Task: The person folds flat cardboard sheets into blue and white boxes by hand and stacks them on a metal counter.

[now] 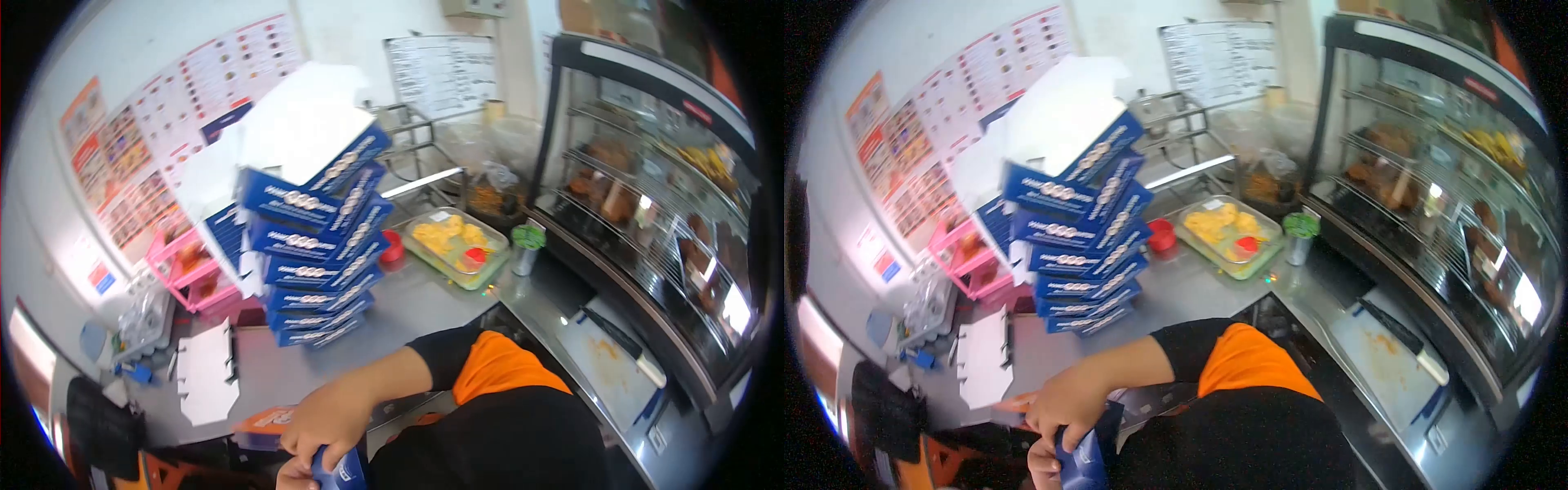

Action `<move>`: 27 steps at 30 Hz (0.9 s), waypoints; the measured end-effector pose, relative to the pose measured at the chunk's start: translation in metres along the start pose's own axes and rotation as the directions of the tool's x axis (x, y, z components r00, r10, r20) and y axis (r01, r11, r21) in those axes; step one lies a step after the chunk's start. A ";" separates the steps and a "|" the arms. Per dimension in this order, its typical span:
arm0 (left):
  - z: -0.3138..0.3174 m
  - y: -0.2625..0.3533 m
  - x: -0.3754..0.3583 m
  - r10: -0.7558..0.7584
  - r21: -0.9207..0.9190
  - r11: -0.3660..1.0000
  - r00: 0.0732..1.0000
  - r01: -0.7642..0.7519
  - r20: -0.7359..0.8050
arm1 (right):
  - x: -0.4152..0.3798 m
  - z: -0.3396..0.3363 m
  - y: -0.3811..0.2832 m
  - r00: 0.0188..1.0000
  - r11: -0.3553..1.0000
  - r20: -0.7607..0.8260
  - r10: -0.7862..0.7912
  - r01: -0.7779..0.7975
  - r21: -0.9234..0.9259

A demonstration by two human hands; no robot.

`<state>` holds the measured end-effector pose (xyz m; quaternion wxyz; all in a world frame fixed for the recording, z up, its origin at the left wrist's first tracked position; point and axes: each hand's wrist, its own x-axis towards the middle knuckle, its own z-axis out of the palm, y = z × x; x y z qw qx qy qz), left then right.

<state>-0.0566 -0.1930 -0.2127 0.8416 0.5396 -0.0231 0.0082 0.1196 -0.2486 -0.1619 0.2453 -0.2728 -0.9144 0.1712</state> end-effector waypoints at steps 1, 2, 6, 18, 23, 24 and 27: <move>-0.005 0.001 -0.003 0.045 -0.022 0.999 0.999 -0.045 0.022 | -0.003 0.003 0.006 1.000 1.000 -0.004 0.000 0.000 -0.005; -0.011 0.004 -0.008 0.113 -0.034 0.993 0.993 -0.111 0.035 | -0.005 0.002 0.003 0.997 0.995 0.010 0.070 -0.070 -0.073; -0.107 0.006 -0.014 0.107 0.473 0.880 0.950 0.047 -0.294 | -0.002 -0.002 0.010 0.990 0.966 -0.131 0.052 -0.083 -0.244; -0.088 -0.016 -0.005 0.229 -0.222 0.899 0.838 -0.377 -0.495 | -0.104 -0.109 0.007 0.233 0.762 -0.942 -0.242 -0.555 -0.333; -0.228 -0.044 -0.025 0.254 0.131 0.945 0.420 -0.299 -0.872 | -0.210 -0.279 -0.004 -0.304 0.447 -0.936 0.179 -0.822 0.352; -0.243 -0.051 -0.033 0.222 0.163 0.970 0.374 -0.181 -0.901 | -0.213 -0.286 -0.002 -0.308 0.432 -0.884 0.351 -0.785 0.444; -0.250 -0.051 -0.016 0.126 0.092 0.985 0.248 -0.146 -0.960 | -0.211 -0.294 0.000 -0.228 0.349 -0.677 0.700 -0.717 0.603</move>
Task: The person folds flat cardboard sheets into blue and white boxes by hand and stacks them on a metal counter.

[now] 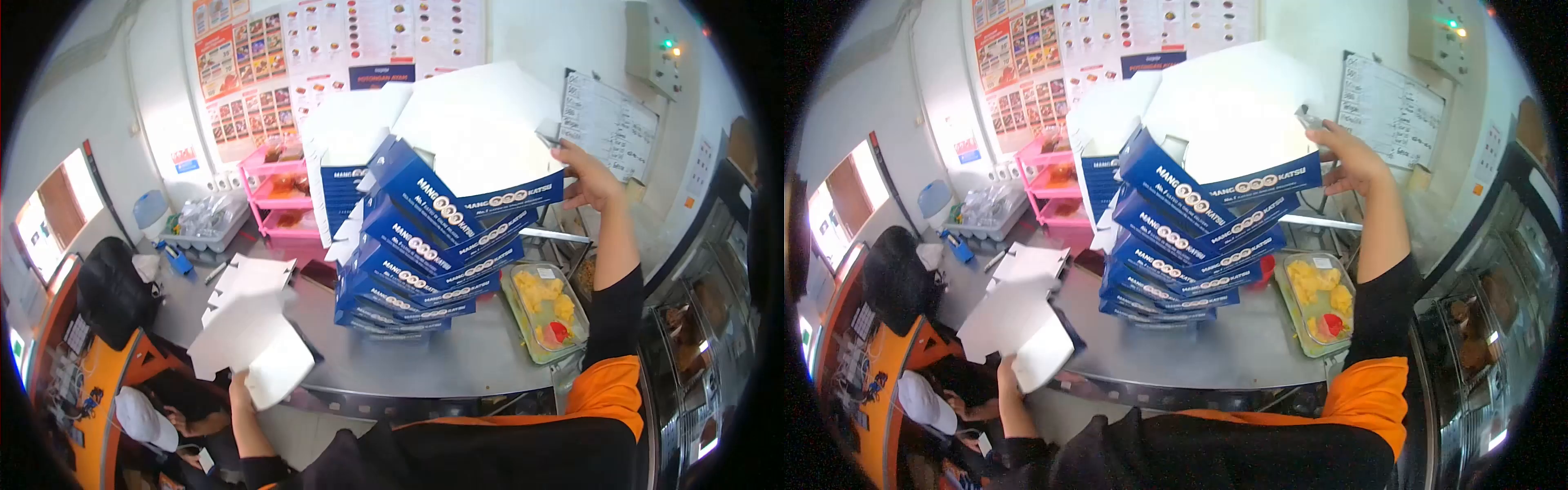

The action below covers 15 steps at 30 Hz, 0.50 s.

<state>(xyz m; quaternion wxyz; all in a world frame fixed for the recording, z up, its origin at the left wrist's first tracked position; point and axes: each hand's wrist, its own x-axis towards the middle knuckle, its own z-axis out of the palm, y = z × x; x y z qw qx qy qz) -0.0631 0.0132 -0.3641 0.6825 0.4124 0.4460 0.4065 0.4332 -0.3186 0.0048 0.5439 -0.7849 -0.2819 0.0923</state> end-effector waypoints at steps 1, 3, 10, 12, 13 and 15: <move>0.011 0.002 -0.002 -0.031 -0.054 0.998 0.998 0.029 -0.046 | 0.004 0.003 0.006 1.000 0.998 0.020 0.003 -0.004 0.060; 0.038 0.010 -0.008 -0.027 -0.099 0.995 0.995 0.018 -0.095 | 0.013 0.004 0.020 0.999 0.984 0.052 -0.004 -0.005 0.177; 0.056 -0.001 0.018 0.036 0.051 0.998 0.995 -0.031 -0.094 | 0.032 -0.041 0.045 0.985 0.741 0.018 -0.173 0.118 0.662; 0.048 -0.009 0.030 0.021 0.077 0.997 0.991 -0.011 -0.132 | 0.035 -0.059 0.059 0.956 0.661 0.078 -0.284 0.137 0.738; 0.042 -0.014 0.037 0.041 0.111 0.994 0.987 -0.024 -0.154 | 0.022 -0.050 0.056 0.945 0.606 0.064 -0.320 0.152 0.781; 0.043 -0.010 0.040 0.036 0.214 0.977 0.992 -0.009 -0.123 | -0.015 -0.012 0.043 0.923 0.513 0.047 -0.383 0.171 0.841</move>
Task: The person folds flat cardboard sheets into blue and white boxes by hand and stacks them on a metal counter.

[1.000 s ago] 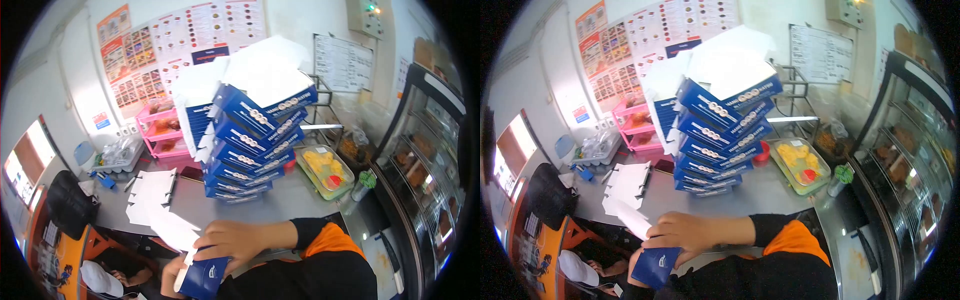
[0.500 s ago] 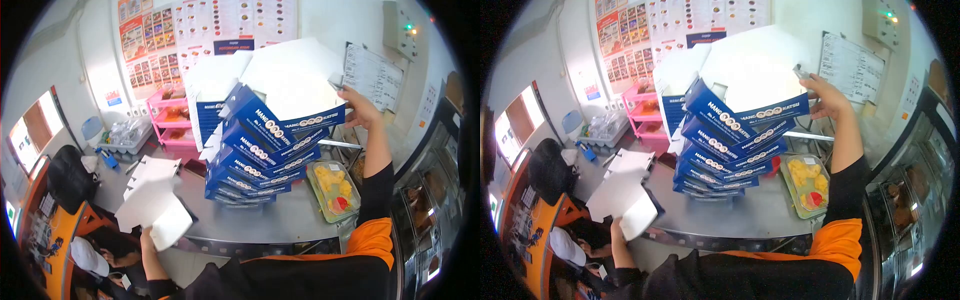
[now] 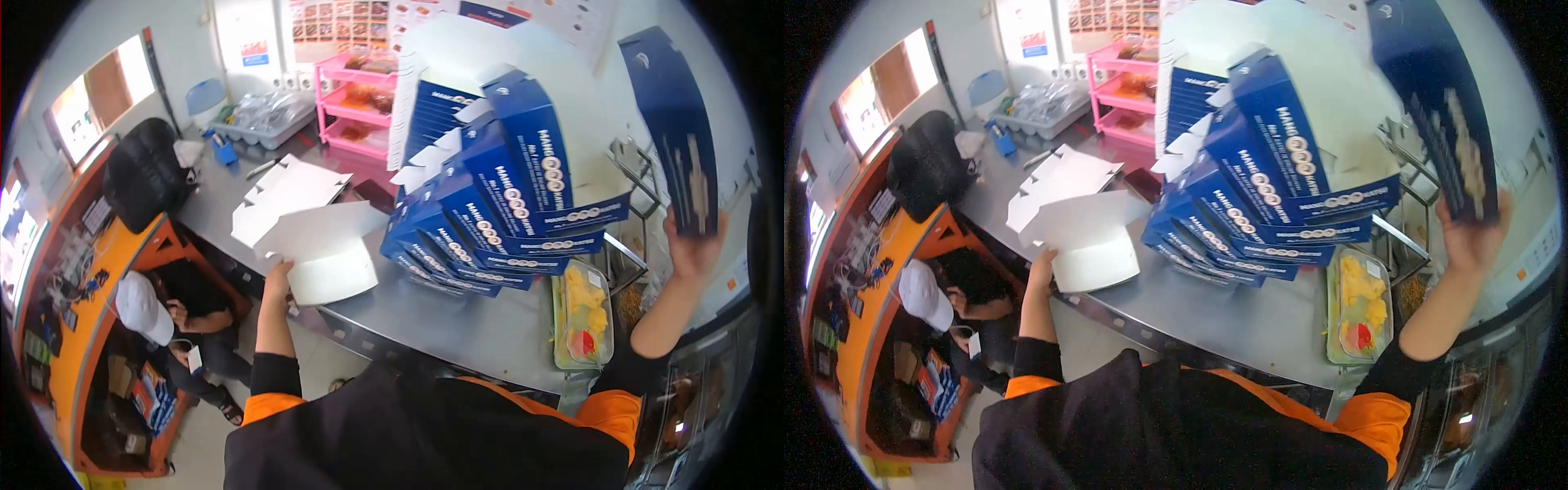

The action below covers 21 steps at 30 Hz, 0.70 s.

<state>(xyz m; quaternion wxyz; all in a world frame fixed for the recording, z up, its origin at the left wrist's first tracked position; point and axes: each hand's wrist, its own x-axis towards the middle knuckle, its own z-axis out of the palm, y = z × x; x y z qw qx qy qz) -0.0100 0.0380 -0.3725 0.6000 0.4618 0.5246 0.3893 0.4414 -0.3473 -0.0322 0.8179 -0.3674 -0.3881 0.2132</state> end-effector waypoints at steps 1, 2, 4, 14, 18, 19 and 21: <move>0.001 0.003 0.002 0.003 0.051 0.999 1.000 -0.004 0.021 | -0.014 0.021 0.012 1.000 0.999 0.024 -0.013 0.012 0.037; 0.000 0.000 0.009 0.048 0.031 0.998 0.998 -0.049 0.027 | -0.026 0.044 0.033 0.998 0.998 0.024 -0.060 0.061 -0.023; -0.004 -0.014 0.036 0.143 -0.006 0.990 0.989 -0.143 0.038 | -0.051 0.089 0.075 0.988 0.977 0.023 -0.154 0.156 -0.142; -0.031 -0.003 0.059 0.209 0.634 0.736 0.970 -0.238 0.121 | -0.111 0.196 0.339 0.828 0.733 0.158 0.538 -0.367 -0.572; -0.037 0.030 0.037 0.137 0.599 0.753 0.955 -0.272 0.263 | -0.113 0.195 0.395 0.791 0.602 -0.010 0.611 -0.473 -0.644; -0.038 0.037 0.035 0.112 0.586 0.771 0.958 -0.250 0.262 | -0.111 0.198 0.399 0.736 0.557 -0.041 0.676 -0.547 -0.625; -0.042 0.035 0.042 0.109 0.515 0.821 0.954 -0.245 0.280 | -0.116 0.202 0.413 0.731 0.609 -0.036 0.682 -0.594 -0.526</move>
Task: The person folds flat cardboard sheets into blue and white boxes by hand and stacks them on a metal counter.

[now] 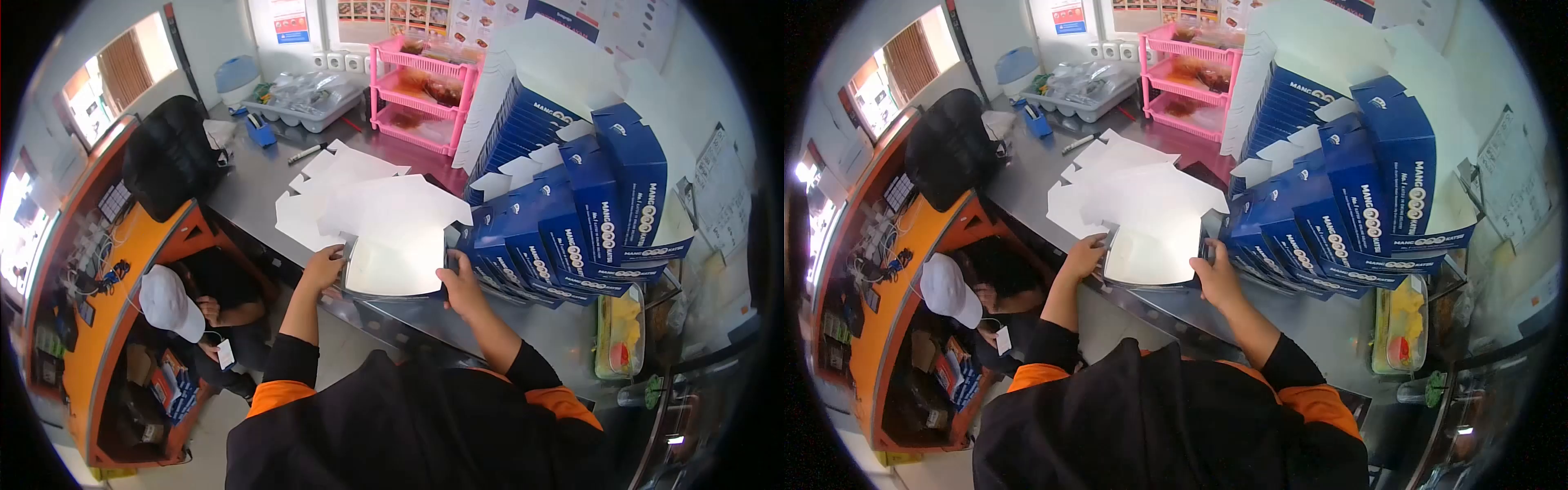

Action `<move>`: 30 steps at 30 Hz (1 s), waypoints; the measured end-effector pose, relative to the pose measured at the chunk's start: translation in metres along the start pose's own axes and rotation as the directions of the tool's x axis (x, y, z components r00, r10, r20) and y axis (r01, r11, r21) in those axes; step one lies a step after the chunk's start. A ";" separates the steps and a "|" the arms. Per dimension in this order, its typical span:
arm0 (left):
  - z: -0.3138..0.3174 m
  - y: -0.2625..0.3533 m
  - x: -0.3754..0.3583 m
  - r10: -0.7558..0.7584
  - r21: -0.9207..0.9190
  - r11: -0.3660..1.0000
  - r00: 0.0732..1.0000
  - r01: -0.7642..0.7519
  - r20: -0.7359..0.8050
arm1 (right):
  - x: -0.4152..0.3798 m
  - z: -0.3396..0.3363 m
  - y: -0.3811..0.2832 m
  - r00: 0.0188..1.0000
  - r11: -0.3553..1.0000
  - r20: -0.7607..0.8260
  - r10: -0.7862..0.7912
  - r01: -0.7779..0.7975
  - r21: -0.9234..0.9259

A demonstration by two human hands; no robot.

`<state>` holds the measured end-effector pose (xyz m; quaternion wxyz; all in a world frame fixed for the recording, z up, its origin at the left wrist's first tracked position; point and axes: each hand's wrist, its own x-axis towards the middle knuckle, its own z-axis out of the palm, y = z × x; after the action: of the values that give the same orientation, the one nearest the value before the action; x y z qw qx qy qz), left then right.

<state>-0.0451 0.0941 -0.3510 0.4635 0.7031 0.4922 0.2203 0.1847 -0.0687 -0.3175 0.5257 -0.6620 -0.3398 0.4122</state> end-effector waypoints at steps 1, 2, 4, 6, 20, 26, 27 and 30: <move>0.000 -0.009 0.007 0.032 -0.063 0.998 0.999 -0.032 0.000 | 0.002 0.005 0.003 1.000 0.998 0.003 0.003 -0.003 0.060; -0.002 -0.010 0.010 0.062 -0.126 0.990 0.998 -0.062 -0.001 | 0.004 0.010 0.002 0.998 0.990 0.022 0.052 -0.054 0.132; -0.005 -0.011 0.016 -0.050 -0.141 0.988 0.998 0.056 0.046 | 0.004 0.018 0.001 0.987 0.949 0.069 0.147 -0.160 0.270; -0.014 0.002 0.021 -0.155 -0.148 0.975 0.984 0.166 0.086 | 0.008 0.014 0.003 0.976 0.986 0.181 0.120 -0.139 0.096; -0.028 0.009 0.030 0.092 0.468 0.855 0.954 -0.223 0.286 | -0.013 0.017 0.043 0.812 0.424 0.408 -0.417 0.571 -0.703; -0.014 -0.003 0.031 0.049 0.620 0.769 0.982 -0.155 0.184 | -0.014 0.025 0.054 0.698 0.383 0.350 -0.625 0.665 -0.641; -0.013 -0.004 0.031 0.048 0.622 0.768 0.982 -0.152 0.181 | -0.015 0.025 0.054 0.701 0.391 0.340 -0.627 0.660 -0.641; -0.013 -0.010 0.035 0.069 0.614 0.770 0.979 -0.175 0.192 | -0.016 0.026 0.054 0.700 0.400 0.321 -0.638 0.657 -0.639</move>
<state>-0.0455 0.1321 -0.3581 0.2252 0.8629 0.4521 0.0170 0.1549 -0.0833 -0.3700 0.3386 -0.6208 -0.7069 0.0179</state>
